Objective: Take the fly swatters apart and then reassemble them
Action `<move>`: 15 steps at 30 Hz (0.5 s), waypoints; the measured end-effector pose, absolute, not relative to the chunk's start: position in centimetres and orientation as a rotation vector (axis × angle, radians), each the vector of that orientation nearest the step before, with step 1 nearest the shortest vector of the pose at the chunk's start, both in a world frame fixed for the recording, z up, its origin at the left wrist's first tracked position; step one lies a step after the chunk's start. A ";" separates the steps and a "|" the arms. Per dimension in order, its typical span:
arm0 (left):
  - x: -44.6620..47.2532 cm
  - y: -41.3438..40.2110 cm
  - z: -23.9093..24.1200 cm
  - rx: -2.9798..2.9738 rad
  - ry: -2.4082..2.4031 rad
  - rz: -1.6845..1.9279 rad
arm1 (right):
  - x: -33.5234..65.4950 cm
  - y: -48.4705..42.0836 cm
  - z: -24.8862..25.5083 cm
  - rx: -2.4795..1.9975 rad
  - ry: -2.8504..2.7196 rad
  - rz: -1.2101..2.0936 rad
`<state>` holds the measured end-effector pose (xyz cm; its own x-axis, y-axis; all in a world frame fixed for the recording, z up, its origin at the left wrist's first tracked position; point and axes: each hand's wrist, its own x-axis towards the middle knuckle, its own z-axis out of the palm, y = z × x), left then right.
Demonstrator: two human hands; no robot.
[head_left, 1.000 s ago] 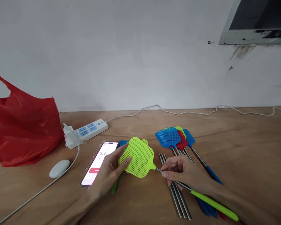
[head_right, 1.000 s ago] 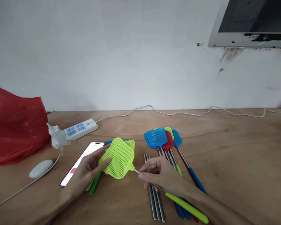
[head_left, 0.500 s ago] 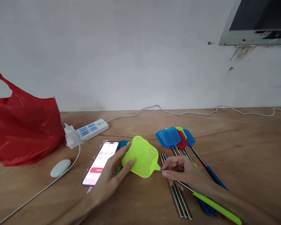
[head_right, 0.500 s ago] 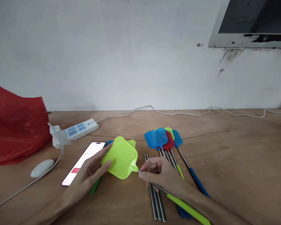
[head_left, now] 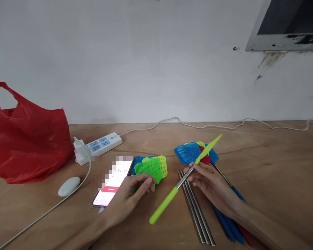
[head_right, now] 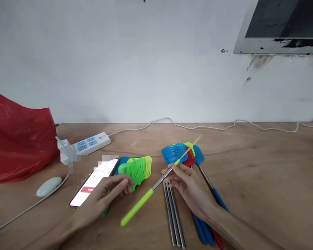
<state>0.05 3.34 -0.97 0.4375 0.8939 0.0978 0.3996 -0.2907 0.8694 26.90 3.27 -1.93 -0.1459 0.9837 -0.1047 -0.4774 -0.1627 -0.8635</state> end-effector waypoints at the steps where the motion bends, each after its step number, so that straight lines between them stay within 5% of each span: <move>1: 0.2 3.2 -0.8 1.902 1.086 0.704 | 26.8 3.2 -2.0 -0.851 -0.837 1.601; 9: 0.4 2.3 -0.8 2.029 1.114 0.450 | 26.1 2.2 -1.5 -0.796 -0.876 1.699; 15: 0.0 2.4 -1.1 2.041 1.214 0.522 | 27.5 4.2 -2.0 -0.943 -0.655 1.279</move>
<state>0.03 2.38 -1.07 0.4805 0.8769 -0.0084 0.5967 -0.3199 0.7359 27.48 4.15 -1.99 0.1978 0.9759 -0.0920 -0.4960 0.0187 -0.8681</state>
